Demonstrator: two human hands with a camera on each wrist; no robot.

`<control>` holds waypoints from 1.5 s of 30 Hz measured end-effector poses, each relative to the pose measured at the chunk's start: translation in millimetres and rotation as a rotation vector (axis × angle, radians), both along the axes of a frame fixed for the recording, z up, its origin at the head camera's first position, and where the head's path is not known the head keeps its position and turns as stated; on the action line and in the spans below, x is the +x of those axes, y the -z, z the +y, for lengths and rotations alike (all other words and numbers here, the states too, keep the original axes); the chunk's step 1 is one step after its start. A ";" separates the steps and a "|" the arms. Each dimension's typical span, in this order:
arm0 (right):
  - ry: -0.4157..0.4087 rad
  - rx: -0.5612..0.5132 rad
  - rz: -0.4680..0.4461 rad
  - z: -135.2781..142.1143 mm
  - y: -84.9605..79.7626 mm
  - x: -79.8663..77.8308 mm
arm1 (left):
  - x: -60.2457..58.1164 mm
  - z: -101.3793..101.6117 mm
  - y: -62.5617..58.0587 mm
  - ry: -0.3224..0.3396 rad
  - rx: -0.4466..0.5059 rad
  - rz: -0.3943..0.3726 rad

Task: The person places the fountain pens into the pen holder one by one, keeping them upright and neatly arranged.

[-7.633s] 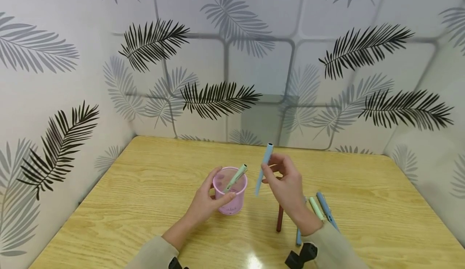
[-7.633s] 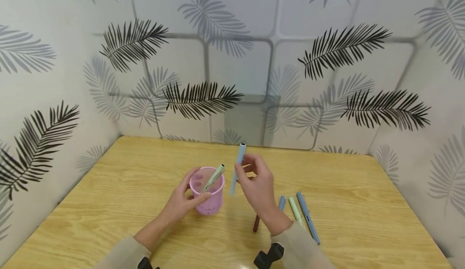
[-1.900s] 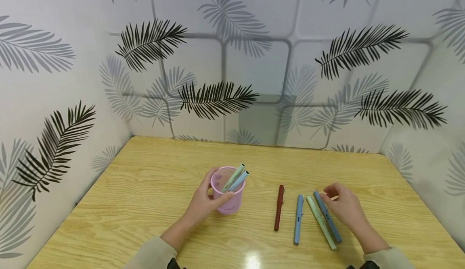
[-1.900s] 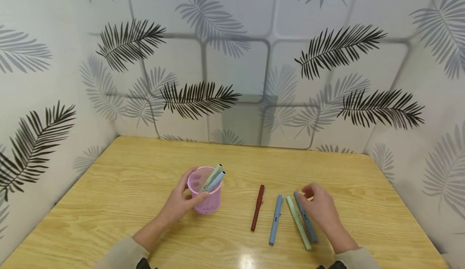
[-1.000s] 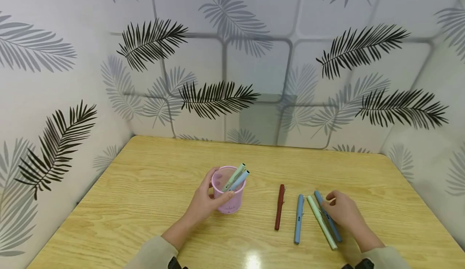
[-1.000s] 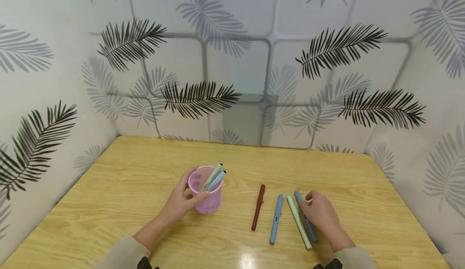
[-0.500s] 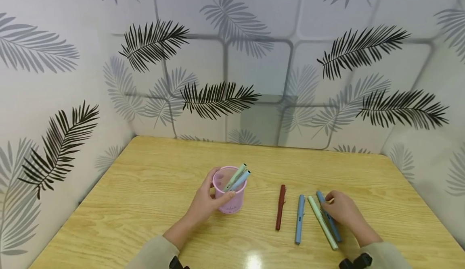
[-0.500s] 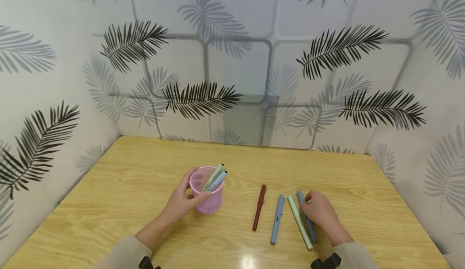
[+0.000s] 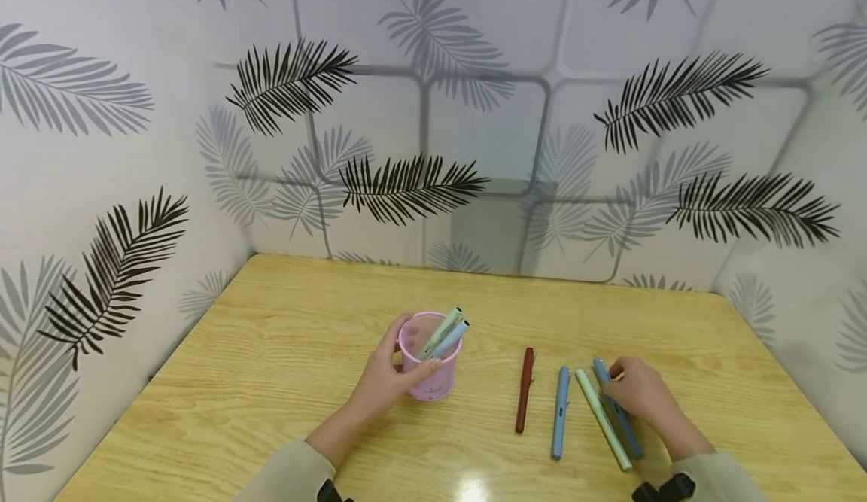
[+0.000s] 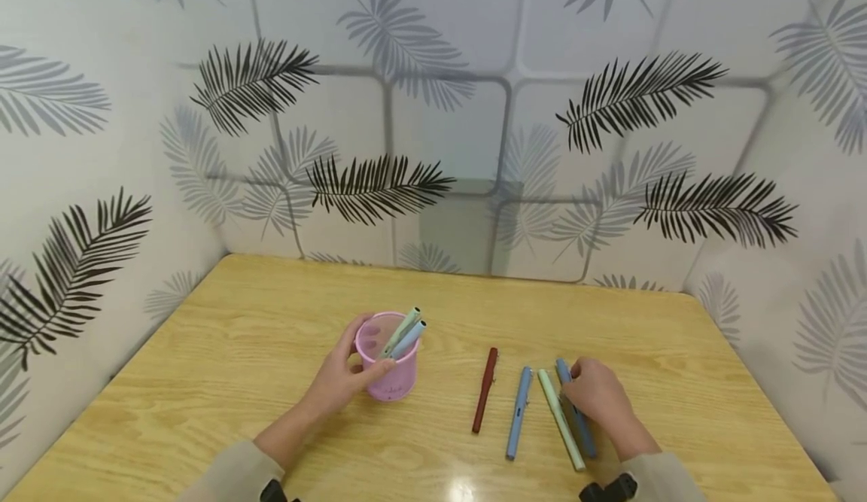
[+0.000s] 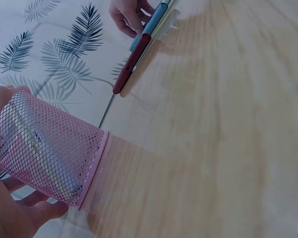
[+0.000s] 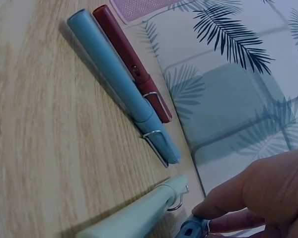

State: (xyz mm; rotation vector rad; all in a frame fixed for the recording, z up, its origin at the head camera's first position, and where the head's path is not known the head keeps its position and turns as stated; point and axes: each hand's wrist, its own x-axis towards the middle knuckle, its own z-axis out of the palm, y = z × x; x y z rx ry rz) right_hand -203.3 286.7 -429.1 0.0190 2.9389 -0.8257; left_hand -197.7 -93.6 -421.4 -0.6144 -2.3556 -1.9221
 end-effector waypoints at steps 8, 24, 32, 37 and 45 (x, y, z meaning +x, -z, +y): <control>0.014 -0.039 0.028 -2.6 -6.1 5.9 | 1.5 0.7 -0.1 -0.022 0.000 -0.007; -0.001 -0.018 0.156 -14.5 -22.0 12.6 | -9.2 0.3 16.5 -0.023 0.012 0.032; -0.012 -0.048 0.254 -29.2 -30.1 18.3 | 1.8 1.1 0.1 -0.013 -0.003 0.020; -0.019 -0.094 0.329 -41.2 -34.6 19.4 | 1.3 1.6 -0.2 -0.023 -0.003 0.019; -0.032 -0.147 0.403 -57.7 -37.3 17.2 | -4.0 0.9 9.1 -0.026 -0.005 0.013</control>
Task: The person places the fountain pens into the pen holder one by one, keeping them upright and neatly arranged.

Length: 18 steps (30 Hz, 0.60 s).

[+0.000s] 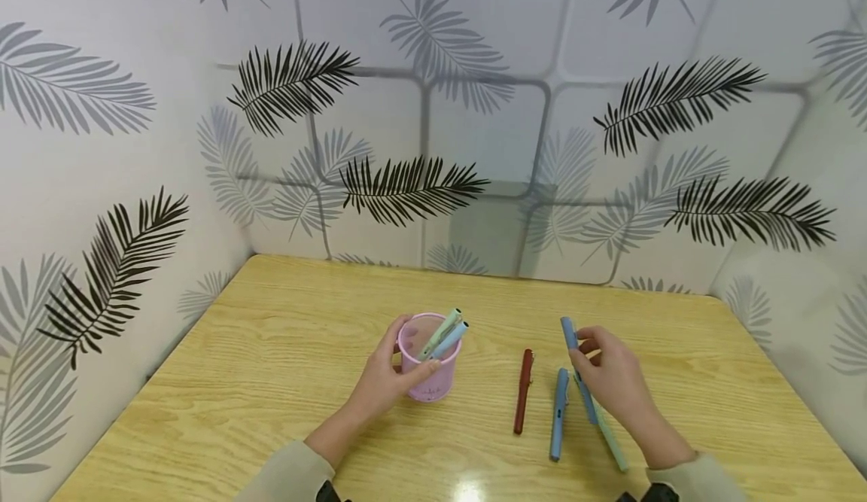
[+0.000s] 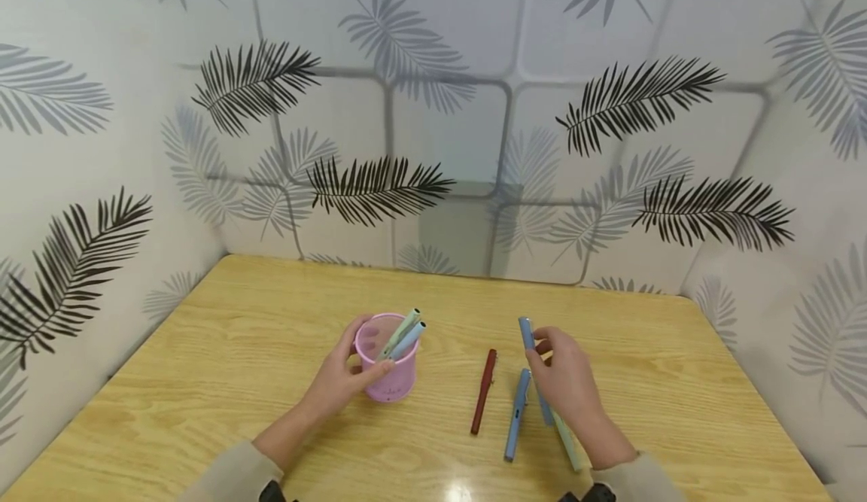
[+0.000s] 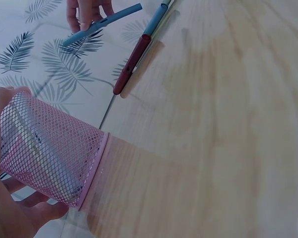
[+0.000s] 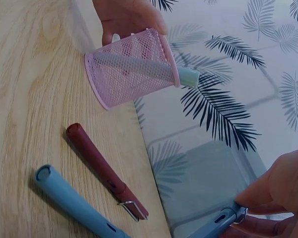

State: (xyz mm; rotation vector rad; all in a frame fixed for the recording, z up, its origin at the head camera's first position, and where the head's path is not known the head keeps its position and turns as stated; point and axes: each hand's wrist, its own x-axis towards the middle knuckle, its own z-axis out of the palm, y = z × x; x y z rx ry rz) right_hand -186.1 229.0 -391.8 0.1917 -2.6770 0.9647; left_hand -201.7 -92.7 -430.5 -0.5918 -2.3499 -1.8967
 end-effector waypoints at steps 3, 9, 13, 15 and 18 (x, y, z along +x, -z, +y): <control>-0.012 -0.009 0.030 -4.2 -0.1 -0.6 | -6.8 -0.1 11.5 -0.017 -0.006 0.003; -0.015 -0.033 0.047 -14.1 -3.6 -0.1 | -14.5 -1.0 22.9 -0.026 -0.005 0.016; -0.017 -0.052 0.060 -22.1 -5.3 -1.4 | -15.5 -1.4 24.4 -0.023 -0.002 0.021; -0.022 -0.064 0.083 -26.0 -5.3 -2.8 | -15.9 -1.6 24.8 -0.026 -0.003 0.021; -0.037 -0.082 0.116 -31.2 -4.8 -3.9 | -16.0 -1.8 24.8 -0.031 -0.010 0.022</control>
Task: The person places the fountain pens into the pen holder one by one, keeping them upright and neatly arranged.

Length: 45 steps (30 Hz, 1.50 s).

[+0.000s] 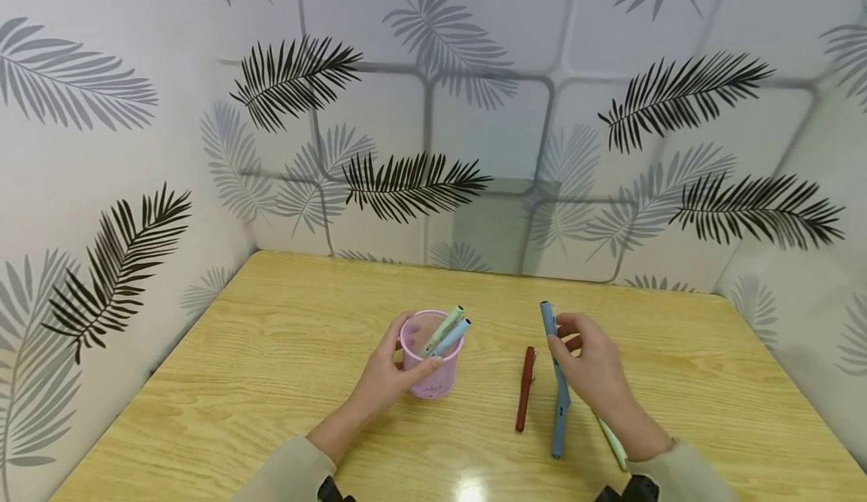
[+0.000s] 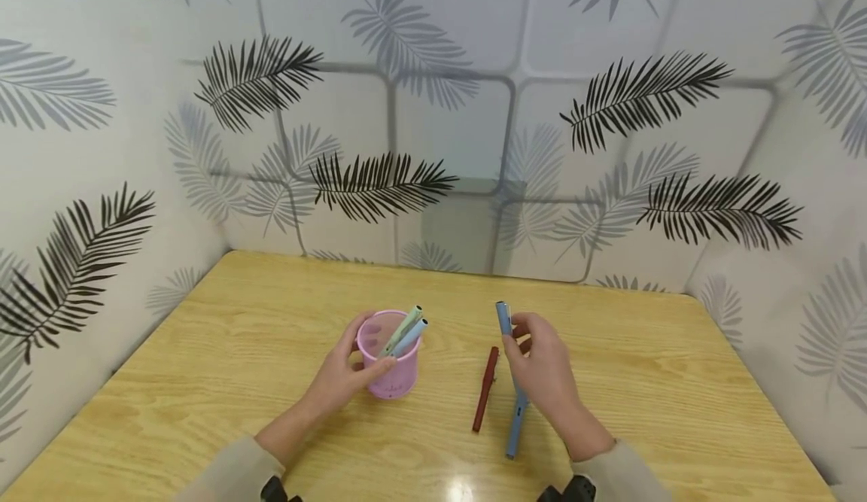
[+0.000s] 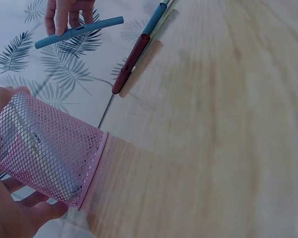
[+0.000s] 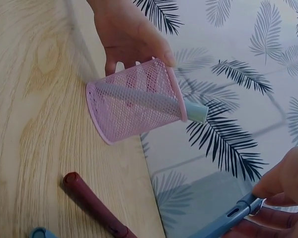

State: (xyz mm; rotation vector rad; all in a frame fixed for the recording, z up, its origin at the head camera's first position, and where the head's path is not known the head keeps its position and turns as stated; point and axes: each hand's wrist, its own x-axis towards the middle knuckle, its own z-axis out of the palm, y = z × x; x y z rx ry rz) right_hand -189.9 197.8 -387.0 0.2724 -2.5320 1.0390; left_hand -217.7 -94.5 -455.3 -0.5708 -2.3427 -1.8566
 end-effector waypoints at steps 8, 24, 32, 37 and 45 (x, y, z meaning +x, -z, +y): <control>-0.041 -0.059 0.078 -14.3 -3.6 -0.7 | 15.0 1.2 -22.6 0.023 0.022 -0.010; -0.125 -0.246 0.176 -41.2 -13.6 -7.2 | 1.3 -1.0 -1.0 -0.011 0.001 -0.003; -0.149 -0.363 0.197 -56.6 -16.4 -11.6 | 11.2 0.0 -17.5 0.011 0.031 0.004; -0.179 -0.445 0.213 -66.3 -17.3 -12.8 | 4.9 -0.5 -7.1 0.000 0.003 0.004; -0.200 -0.511 0.205 -85.9 -38.1 1.2 | 3.9 -0.2 -5.8 0.004 0.009 -0.001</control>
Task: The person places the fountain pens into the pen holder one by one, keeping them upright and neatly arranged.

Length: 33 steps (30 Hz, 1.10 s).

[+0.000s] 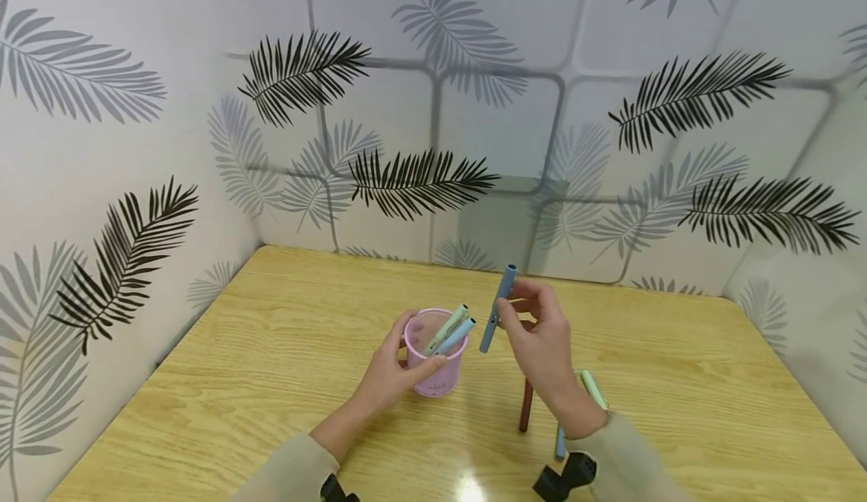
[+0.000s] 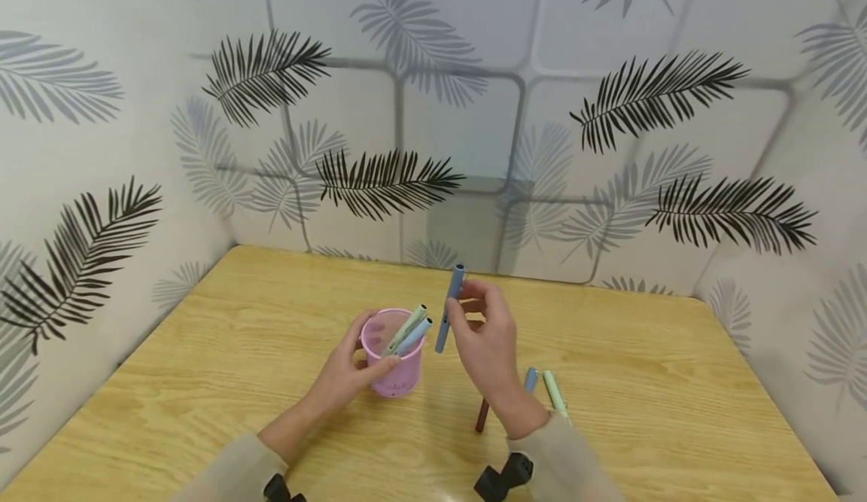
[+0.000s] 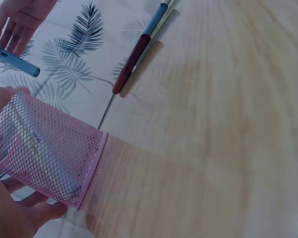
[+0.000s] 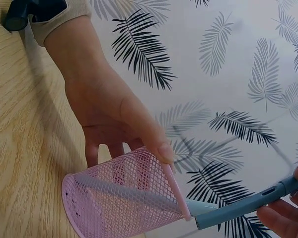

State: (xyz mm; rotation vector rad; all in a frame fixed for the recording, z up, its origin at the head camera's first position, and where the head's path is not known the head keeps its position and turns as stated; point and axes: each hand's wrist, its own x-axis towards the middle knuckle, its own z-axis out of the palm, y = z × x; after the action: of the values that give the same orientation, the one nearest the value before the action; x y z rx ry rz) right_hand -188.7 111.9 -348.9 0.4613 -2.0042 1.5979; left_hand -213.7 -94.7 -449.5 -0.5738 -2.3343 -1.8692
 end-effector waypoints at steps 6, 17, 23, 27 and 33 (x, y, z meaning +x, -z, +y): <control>-0.018 -0.039 0.033 -8.6 -7.7 5.9 | 14.3 2.0 -22.9 0.020 0.008 0.005; -0.061 -0.074 0.033 -17.2 -3.6 4.8 | 16.4 1.5 -26.0 0.018 0.012 -0.016; -0.053 -0.011 -0.016 -17.7 5.2 7.0 | 16.5 2.2 -26.5 0.024 0.015 -0.017; -0.052 0.010 -0.057 -16.6 10.7 7.7 | 16.4 2.2 -26.4 0.024 0.010 -0.021; -0.047 0.058 -0.104 -14.9 14.1 8.3 | 15.6 2.2 -26.3 0.023 0.015 -0.012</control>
State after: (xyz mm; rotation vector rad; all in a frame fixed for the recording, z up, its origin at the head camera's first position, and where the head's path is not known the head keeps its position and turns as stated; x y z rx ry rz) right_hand -180.4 97.1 -363.0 0.4582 -2.1366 1.6261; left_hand -198.1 -92.5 -423.2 -0.5917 -2.3287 -1.9031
